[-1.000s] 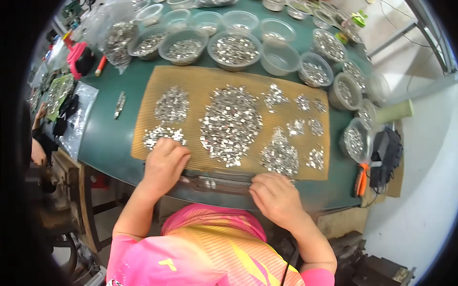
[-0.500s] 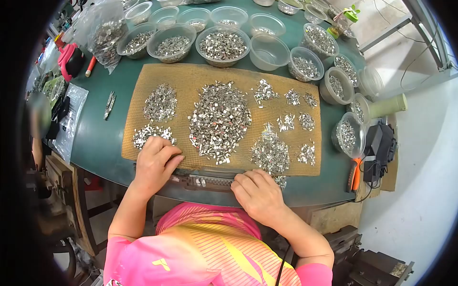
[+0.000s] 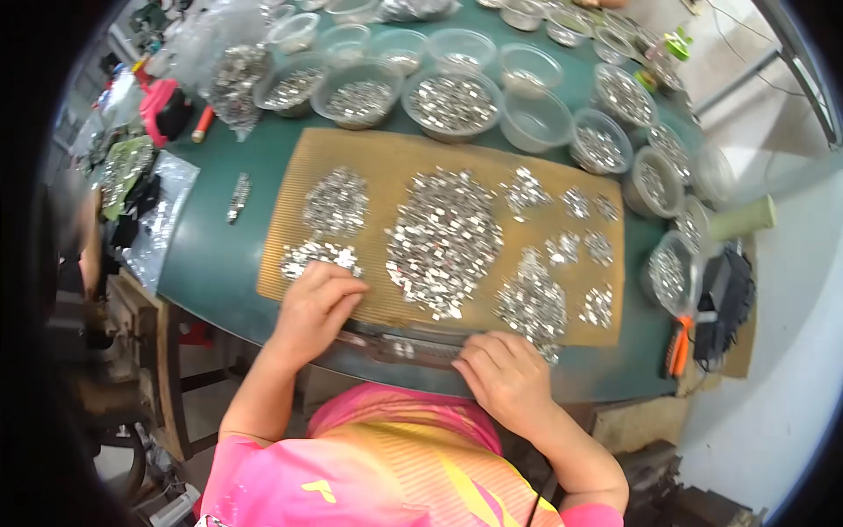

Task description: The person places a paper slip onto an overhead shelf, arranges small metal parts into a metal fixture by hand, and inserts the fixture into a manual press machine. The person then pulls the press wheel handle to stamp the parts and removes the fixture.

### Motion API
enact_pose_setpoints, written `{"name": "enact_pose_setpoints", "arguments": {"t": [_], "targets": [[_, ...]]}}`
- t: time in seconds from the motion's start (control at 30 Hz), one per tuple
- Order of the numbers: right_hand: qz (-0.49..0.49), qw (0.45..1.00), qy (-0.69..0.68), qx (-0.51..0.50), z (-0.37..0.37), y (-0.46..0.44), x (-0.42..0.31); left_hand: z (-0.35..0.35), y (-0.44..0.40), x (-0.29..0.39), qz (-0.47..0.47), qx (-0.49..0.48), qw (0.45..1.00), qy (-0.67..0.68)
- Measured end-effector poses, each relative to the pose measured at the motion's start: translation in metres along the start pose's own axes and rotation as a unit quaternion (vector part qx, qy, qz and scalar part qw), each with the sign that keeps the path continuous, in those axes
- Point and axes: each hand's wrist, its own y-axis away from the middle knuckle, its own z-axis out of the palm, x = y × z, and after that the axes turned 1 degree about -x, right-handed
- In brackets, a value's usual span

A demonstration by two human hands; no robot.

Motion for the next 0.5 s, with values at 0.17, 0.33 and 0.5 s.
{"name": "enact_pose_setpoints", "arguments": {"t": [0.17,0.33,0.5], "targets": [[-0.016,1.000,-0.008,-0.022,-0.003,0.000,0.000,-0.005,0.004,-0.006,-0.036,-0.001,0.998,0.043],[-0.032,0.999,0.017,-0.023,-0.002,-0.001,-0.001,-0.006,0.003,-0.002,-0.019,-0.007,1.000,0.019],[-0.015,0.999,-0.022,-0.026,-0.005,0.000,0.000,0.000,0.002,0.006,0.009,-0.010,0.999,-0.045]]}}
